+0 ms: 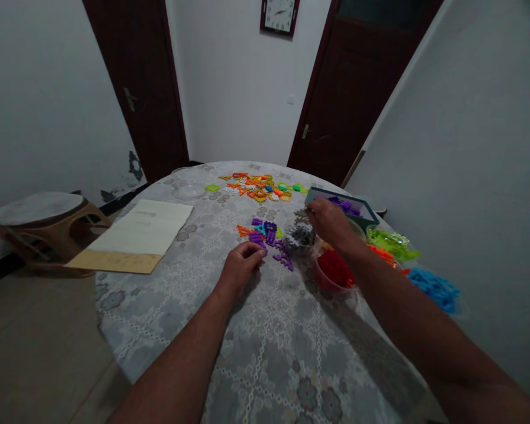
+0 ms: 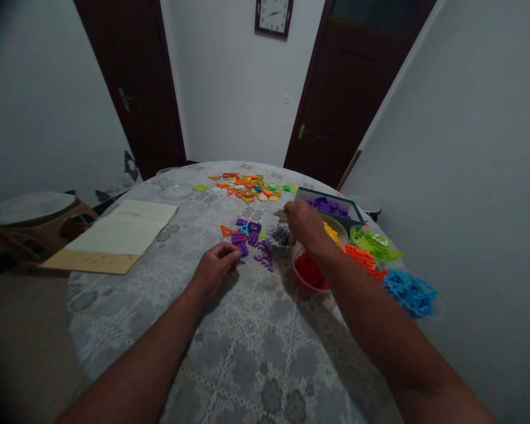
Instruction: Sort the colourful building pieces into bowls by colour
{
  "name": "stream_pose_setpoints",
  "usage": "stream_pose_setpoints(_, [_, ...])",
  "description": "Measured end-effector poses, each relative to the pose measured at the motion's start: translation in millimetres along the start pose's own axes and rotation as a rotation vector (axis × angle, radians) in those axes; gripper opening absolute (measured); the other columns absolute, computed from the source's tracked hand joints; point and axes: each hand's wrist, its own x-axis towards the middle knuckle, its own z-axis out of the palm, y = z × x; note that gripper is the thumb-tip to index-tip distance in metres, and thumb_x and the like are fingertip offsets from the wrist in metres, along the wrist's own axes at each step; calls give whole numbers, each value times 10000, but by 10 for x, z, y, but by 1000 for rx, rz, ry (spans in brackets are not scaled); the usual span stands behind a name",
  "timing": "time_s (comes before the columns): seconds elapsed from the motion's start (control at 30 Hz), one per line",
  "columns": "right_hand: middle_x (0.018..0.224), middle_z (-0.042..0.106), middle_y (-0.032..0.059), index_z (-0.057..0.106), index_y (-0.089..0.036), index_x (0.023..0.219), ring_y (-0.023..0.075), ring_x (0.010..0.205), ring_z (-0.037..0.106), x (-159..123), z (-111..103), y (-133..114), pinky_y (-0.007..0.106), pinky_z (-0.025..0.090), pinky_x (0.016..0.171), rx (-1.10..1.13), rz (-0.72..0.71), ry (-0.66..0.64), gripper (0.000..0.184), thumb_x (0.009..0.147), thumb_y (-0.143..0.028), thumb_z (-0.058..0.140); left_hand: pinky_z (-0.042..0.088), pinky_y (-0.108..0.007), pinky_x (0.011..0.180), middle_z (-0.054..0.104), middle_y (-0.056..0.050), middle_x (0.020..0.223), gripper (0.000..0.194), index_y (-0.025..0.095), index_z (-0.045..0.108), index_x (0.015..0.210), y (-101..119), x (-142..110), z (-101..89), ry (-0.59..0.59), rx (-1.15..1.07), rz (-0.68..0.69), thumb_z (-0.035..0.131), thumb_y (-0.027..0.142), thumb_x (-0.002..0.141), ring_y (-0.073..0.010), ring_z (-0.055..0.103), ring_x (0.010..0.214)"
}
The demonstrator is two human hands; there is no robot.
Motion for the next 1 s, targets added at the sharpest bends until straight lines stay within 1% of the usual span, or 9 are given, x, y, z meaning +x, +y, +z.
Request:
stream_pose_setpoints(0.1, [1119,714,202,766,-131,1081,273,973,690,82,33,47,355,480,851,-76,0,-90,254,1014,-131,521,444,-254,531,625,8,665,213,187,694,819,9,16,-27,44,-16,26,794,374,792,-126,534,543])
stream_pose_setpoints(0.17, [1141,718,201,766,-141,1111,276,992,694,15,9,11,358,485,865,-84,-19,-112,257,992,-93,543,439,-253,525,615,14,644,200,190,684,814,24,19,-35,78,-8,47,784,362,791,-126,530,533])
stream_pose_setpoints(0.27, [1165,723,177,747,-173,1157,273,1018,685,-292,-57,-191,370,504,892,-35,-54,-58,262,1026,-126,525,429,-253,522,604,25,630,179,192,677,821,45,15,-34,128,20,80,764,345,790,-127,521,527])
stream_pose_setpoints(0.37, [1145,729,128,723,-189,1185,246,1028,676,-758,-24,-555,363,530,932,112,-157,-52,249,1071,-206,502,460,-258,579,649,15,685,156,188,685,832,55,12,-34,195,87,117,738,331,798,-135,559,579])
stream_pose_setpoints(0.47, [1293,697,142,692,-163,1268,269,1189,640,-1159,200,-911,392,514,1058,195,-260,-107,269,1047,-248,564,521,-285,705,707,-11,785,144,190,694,865,43,5,-54,263,187,188,701,329,829,-172,652,724])
stream_pose_setpoints(0.53, [1464,613,182,662,-145,1340,327,1352,555,-1303,423,-1045,450,474,1138,172,-222,-108,357,1018,-294,616,545,-311,778,736,-30,874,152,197,698,926,18,-9,-82,300,282,245,679,333,860,-198,691,829])
stream_pose_setpoints(0.7, [1597,499,213,583,-158,1475,407,1493,413,-1372,894,-1007,568,409,1183,142,-18,-77,539,995,-394,650,560,-420,960,742,-93,1110,207,208,695,1104,-23,-2,-166,374,650,401,611,280,930,-257,699,1035])
stream_pose_setpoints(0.87, [1576,509,212,598,-178,1456,399,1476,412,-1425,1034,-909,598,369,1196,214,-43,-53,497,1010,-394,625,459,-481,1162,666,-147,1299,359,204,691,1301,111,329,-157,213,1105,622,589,218,957,-300,602,1274])
stream_pose_setpoints(1.0, [1487,573,181,640,-182,1377,353,1399,471,-1432,1058,-908,544,402,1189,321,-129,-32,400,995,-302,636,419,-524,1191,579,-160,1464,403,248,687,1385,164,751,-32,19,1412,569,581,281,998,-327,535,1382])
